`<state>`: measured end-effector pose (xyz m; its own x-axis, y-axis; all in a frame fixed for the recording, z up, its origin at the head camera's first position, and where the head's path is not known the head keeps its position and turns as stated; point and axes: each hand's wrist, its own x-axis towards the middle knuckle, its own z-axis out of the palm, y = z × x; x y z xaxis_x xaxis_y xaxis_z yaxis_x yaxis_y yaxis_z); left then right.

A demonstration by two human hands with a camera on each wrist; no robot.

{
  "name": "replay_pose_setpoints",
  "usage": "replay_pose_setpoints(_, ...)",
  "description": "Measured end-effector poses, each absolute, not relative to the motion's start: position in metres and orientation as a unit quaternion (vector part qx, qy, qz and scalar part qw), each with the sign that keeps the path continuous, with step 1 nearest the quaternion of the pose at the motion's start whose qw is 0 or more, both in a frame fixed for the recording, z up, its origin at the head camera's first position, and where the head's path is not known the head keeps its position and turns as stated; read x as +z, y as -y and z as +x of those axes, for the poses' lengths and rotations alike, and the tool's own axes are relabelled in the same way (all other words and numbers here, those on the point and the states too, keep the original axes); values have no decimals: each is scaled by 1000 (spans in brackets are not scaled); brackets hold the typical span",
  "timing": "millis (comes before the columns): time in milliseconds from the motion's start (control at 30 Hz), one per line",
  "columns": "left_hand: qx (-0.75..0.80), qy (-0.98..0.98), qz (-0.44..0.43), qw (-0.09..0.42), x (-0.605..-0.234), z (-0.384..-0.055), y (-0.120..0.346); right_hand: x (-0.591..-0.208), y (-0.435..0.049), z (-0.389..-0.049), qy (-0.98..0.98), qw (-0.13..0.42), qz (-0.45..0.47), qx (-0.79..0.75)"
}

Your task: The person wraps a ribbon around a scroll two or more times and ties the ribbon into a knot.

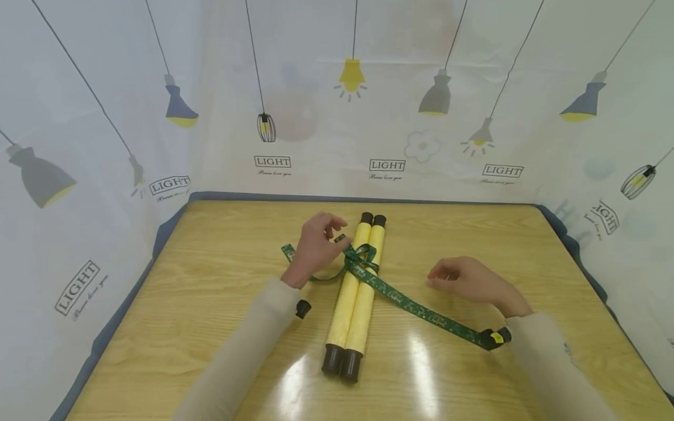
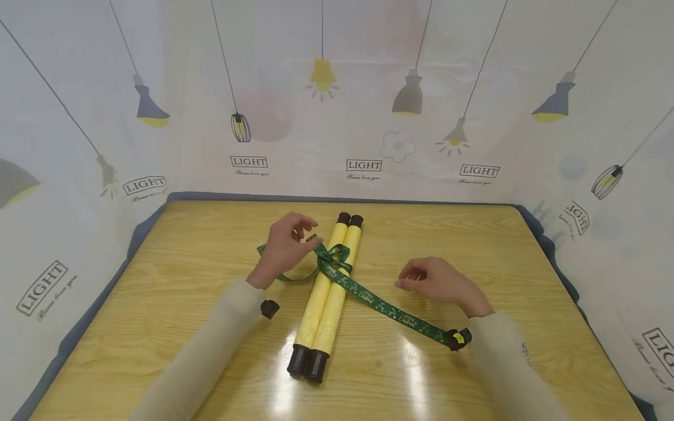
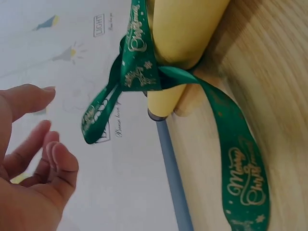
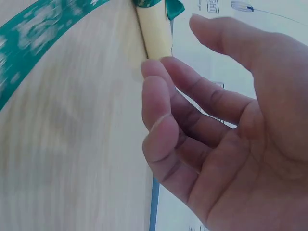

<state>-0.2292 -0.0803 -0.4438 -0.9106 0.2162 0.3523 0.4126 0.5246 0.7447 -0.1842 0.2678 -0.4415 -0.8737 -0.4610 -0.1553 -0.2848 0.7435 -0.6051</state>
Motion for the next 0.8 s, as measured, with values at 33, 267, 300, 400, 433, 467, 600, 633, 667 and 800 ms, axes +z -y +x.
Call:
replay_pose_setpoints(33, -447, 864, -201, 119, -443, -228, 79, -441, -263, -188, -922, 149, -197, -298)
replay_pose_setpoints(267, -392, 863, -317, 39, -437, -221, 71, -443, -227, -213, -926, 126, -177, -308)
replay_pose_setpoints(300, -383, 866, -321, 16, -437, -221, 70, -443, -221, -216, -926, 121, -174, -313)
replay_pose_setpoints(400, -361, 874, -323, -37, -439, -221, 69, -444, -203, -224, -926, 106, -167, -323)
replay_pose_setpoints(433, -350, 878, -324, -50, -440, -222, 69, -444, -198, -227, -925, 99, -168, -326)
replay_pose_setpoints(467, -340, 880, -326, -58, -441, -223, 68, -444, -193, -229, -926, 90, -167, -327)
replay_pose_setpoints(600, -302, 887, -340, -72, -446, -226, 66, -445, -175, -237, -927, 66, -166, -331)
replay_pose_setpoints(633, -293, 890, -342, -74, -447, -227, 66, -446, -171, -240, -928, 62, -164, -329)
replay_pose_setpoints(667, -284, 892, -343, -77, -448, -227, 65, -447, -167, -241, -928, 62, -162, -330)
replay_pose_setpoints(800, -244, 901, -350, -82, -453, -229, 63, -452, -154, -248, -931, 60, -164, -319)
